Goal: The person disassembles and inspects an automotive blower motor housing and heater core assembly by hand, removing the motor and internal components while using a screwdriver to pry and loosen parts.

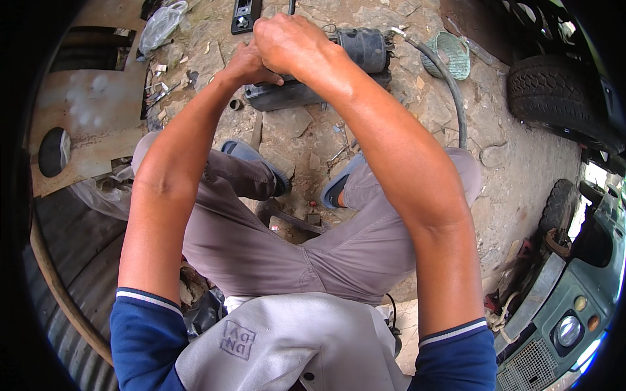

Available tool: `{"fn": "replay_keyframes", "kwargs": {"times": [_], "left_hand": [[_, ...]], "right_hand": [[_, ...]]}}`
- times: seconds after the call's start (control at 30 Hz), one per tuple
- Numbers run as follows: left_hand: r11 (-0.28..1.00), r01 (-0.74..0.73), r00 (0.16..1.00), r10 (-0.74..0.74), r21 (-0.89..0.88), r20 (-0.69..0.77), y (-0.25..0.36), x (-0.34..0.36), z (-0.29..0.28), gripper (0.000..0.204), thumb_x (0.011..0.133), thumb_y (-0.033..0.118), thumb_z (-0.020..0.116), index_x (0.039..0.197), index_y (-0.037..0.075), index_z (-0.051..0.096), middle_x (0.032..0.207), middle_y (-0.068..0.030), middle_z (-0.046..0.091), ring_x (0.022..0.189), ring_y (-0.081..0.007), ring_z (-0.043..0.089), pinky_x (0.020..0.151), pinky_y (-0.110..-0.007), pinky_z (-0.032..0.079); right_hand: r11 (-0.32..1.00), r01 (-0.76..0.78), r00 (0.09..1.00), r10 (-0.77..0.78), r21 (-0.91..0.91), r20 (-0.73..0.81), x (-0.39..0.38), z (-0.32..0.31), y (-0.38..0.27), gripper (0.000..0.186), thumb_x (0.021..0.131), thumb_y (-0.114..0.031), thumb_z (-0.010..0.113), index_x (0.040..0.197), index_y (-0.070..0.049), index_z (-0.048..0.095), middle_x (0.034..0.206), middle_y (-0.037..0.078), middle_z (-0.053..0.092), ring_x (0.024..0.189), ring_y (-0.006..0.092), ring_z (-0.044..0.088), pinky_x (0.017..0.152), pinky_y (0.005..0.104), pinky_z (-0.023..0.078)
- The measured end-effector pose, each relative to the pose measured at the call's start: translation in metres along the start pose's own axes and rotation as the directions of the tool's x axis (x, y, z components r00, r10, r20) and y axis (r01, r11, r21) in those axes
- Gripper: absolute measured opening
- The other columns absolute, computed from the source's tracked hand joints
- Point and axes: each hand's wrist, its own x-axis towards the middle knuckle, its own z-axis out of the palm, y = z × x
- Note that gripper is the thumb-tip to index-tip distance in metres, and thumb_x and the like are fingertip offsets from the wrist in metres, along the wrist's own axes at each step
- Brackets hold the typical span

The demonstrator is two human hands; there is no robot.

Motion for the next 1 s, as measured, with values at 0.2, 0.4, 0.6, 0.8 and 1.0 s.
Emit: {"fn": "replay_keyframes", "kwargs": {"times": [0.2, 0.4, 0.6, 0.8, 1.0], "left_hand": [[1.000, 0.001, 1.000, -0.001, 0.013, -0.008, -0.002, 0.002, 0.004, 0.123, 0.052, 0.045, 0.095, 0.154, 0.014, 0.034, 0.150, -0.0227, 0.042, 0.131, -0.0521, 0.042, 0.112, -0.050, 0.039], [1.000, -0.002, 1.000, 0.003, 0.020, -0.025, -0.005, 0.002, 0.007, 0.122, 0.052, 0.045, 0.095, 0.153, 0.015, 0.034, 0.147, -0.0228, 0.044, 0.130, -0.0521, 0.043, 0.111, -0.051, 0.039], [1.000, -0.011, 1.000, 0.012, -0.015, 0.021, -0.005, 0.003, 0.003, 0.116, 0.053, 0.045, 0.095, 0.149, 0.014, 0.039, 0.142, -0.0207, 0.048, 0.126, -0.0516, 0.045, 0.109, -0.052, 0.041], [0.999, -0.032, 0.999, 0.032, 0.030, 0.004, -0.003, 0.005, 0.003, 0.112, 0.054, 0.046, 0.094, 0.147, 0.013, 0.041, 0.142, -0.0195, 0.048, 0.128, -0.0506, 0.043, 0.109, -0.052, 0.040], [0.992, -0.110, 0.994, 0.111, 0.055, -0.017, -0.010, 0.004, 0.007, 0.111, 0.055, 0.047, 0.093, 0.148, 0.015, 0.041, 0.141, -0.0195, 0.049, 0.128, -0.0491, 0.044, 0.108, -0.050, 0.040]], "right_hand": [[1.000, -0.001, 0.999, 0.002, 0.005, -0.038, 0.002, 0.004, 0.001, 0.020, 0.082, -0.009, 0.066, 0.097, 0.001, 0.075, 0.098, 0.026, 0.072, 0.094, 0.0397, 0.072, 0.083, 0.0456, 0.058], [1.000, 0.015, 0.997, -0.014, 0.012, -0.078, 0.001, 0.008, 0.000, 0.018, 0.081, -0.008, 0.066, 0.093, 0.002, 0.074, 0.094, 0.027, 0.072, 0.091, 0.0390, 0.073, 0.081, 0.0451, 0.059], [1.000, -0.003, 0.997, 0.005, 0.026, -0.078, -0.002, 0.008, -0.007, 0.019, 0.081, -0.007, 0.064, 0.093, 0.003, 0.074, 0.095, 0.026, 0.072, 0.091, 0.0392, 0.073, 0.082, 0.0451, 0.059], [0.998, -0.045, 0.996, 0.042, -0.040, -0.073, 0.007, 0.014, 0.000, 0.020, 0.085, -0.012, 0.062, 0.095, -0.001, 0.075, 0.098, 0.022, 0.074, 0.093, 0.0372, 0.073, 0.083, 0.0445, 0.060], [0.995, -0.015, 0.999, 0.011, -0.094, -0.036, 0.007, 0.009, 0.000, 0.025, 0.086, -0.015, 0.063, 0.106, -0.003, 0.073, 0.102, 0.020, 0.074, 0.099, 0.0348, 0.073, 0.083, 0.0434, 0.059]]}}
